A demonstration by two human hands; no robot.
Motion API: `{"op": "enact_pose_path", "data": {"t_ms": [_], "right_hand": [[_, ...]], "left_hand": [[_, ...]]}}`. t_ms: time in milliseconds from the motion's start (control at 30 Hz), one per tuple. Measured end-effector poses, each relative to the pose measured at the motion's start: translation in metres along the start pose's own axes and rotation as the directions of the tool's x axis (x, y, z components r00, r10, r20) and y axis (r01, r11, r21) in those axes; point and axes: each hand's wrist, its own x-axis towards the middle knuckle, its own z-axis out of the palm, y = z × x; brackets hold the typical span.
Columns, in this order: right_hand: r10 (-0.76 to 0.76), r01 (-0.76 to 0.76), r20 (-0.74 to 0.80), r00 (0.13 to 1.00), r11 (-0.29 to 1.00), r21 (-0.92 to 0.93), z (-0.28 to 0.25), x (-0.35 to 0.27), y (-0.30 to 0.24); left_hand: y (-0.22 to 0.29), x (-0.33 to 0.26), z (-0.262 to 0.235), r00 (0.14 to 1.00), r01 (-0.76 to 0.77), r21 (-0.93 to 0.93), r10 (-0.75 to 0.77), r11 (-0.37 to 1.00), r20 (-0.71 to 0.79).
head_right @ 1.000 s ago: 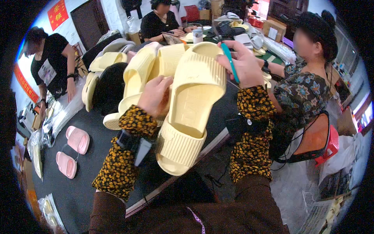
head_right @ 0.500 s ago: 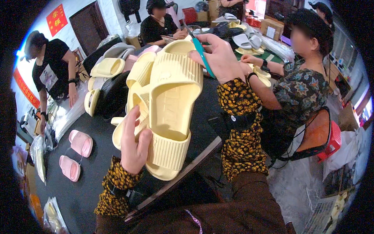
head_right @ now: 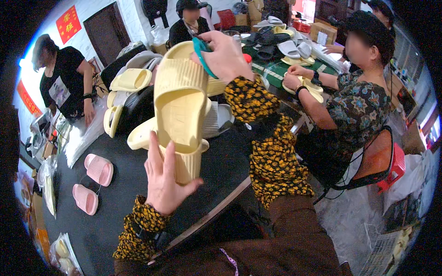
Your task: Trim excess thread or material from manufactured sandals using scissors.
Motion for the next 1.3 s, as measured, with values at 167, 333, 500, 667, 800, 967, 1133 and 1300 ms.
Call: {"op": "enact_pose_path", "data": {"t_ms": [167, 333, 500, 667, 800, 967, 1133, 1300], "right_hand": [[-0.014, 0.025, -0.201, 0.979, 0.998, 0.051, 0.014, -0.003, 0.000], [0.141, 0.138, -0.459, 0.877, 0.842, 0.521, 0.015, -0.020, -0.011], [0.254, 0.091, -0.478, 0.841, 0.805, 0.587, 0.017, -0.034, -0.010], [0.248, 0.183, -0.577, 0.779, 0.789, 0.586, 0.015, -0.037, 0.005], [0.309, 0.046, -0.424, 0.851, 0.761, 0.648, 0.028, -0.052, 0.007], [0.395, -0.144, -0.168, 0.903, 0.647, 0.749, 0.056, -0.080, 0.017], [0.299, -0.113, -0.103, 0.949, 0.624, 0.773, 0.061, -0.088, 0.016], [0.326, -0.173, -0.036, 0.945, 0.589, 0.789, 0.058, -0.088, 0.007]], "left_hand": [[-0.020, 0.028, 0.009, 0.978, 0.173, 0.027, -0.168, 0.985, -0.121], [-0.052, 0.068, 0.009, 0.959, 0.143, -0.094, -0.162, 0.985, -0.231], [-0.090, 0.107, 0.013, 0.961, 0.199, -0.279, -0.243, 0.939, -0.134], [-0.106, 0.139, 0.017, 0.946, 0.281, -0.174, -0.302, 0.944, -0.114], [-0.130, 0.169, 0.033, 0.911, 0.381, -0.314, -0.411, 0.870, -0.033], [-0.138, 0.202, 0.065, 0.922, 0.375, -0.079, -0.380, 0.924, -0.071], [-0.138, 0.215, 0.075, 0.881, 0.472, -0.126, -0.472, 0.873, 0.030], [-0.134, 0.208, 0.069, 0.877, 0.470, -0.155, -0.480, 0.869, -0.032]]}}
